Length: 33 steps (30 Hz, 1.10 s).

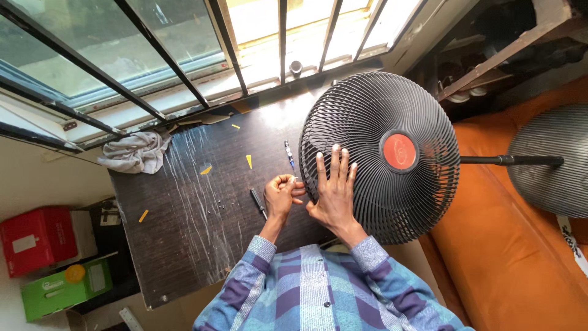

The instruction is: The person uses a screwdriver to loosen and tighten screws on the front grille of a standing electric fan. They repeatedly adjust the grille while holding it in place, then set the screwdriver down and continue to manipulate the grille by hand.

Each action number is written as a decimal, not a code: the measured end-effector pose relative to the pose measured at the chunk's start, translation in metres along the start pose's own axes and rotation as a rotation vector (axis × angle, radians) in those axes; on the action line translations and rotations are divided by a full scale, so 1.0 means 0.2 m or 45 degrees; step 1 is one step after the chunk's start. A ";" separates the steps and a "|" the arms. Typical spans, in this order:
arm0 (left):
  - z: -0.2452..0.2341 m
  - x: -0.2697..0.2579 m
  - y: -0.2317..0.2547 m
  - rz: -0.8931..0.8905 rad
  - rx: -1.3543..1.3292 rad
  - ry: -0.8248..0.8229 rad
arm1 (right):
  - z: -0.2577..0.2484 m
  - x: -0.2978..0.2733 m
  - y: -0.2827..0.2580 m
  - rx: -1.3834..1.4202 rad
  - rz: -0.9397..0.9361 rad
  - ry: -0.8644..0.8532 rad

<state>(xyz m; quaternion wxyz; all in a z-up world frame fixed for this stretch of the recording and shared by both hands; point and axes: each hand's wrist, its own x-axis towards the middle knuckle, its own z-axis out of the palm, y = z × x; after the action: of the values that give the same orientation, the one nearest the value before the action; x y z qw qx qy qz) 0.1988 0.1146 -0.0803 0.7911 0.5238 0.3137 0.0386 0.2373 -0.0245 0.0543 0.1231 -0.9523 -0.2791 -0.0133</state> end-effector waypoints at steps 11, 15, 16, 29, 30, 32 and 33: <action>-0.09 -0.03 0.15 0.136 0.052 -0.055 | -0.02 0.07 -0.01 0.301 -0.054 0.415; -0.10 -0.05 0.25 0.079 -0.058 -0.297 | -0.07 0.05 -0.01 0.713 0.023 0.284; -0.10 -0.06 0.26 0.066 -0.089 -0.366 | -0.08 0.04 -0.02 0.771 0.059 0.189; -0.07 -0.10 0.28 0.031 -0.109 -0.498 | -0.04 0.08 -0.02 1.035 -0.069 0.129; -0.07 -0.11 0.29 0.034 -0.100 -0.494 | -0.04 0.08 -0.01 1.033 -0.087 0.131; -0.07 -0.13 0.30 0.043 -0.079 -0.487 | -0.01 0.09 0.01 1.030 -0.123 0.140; -0.06 -0.13 0.31 0.048 -0.080 -0.490 | 0.00 0.10 0.02 1.042 -0.116 0.120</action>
<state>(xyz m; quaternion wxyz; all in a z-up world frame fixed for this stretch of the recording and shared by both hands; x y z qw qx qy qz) 0.1874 0.1424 -0.0188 0.8515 0.5024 0.1453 -0.0375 0.2554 -0.0173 0.0563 0.5035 -0.8098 -0.2972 0.0496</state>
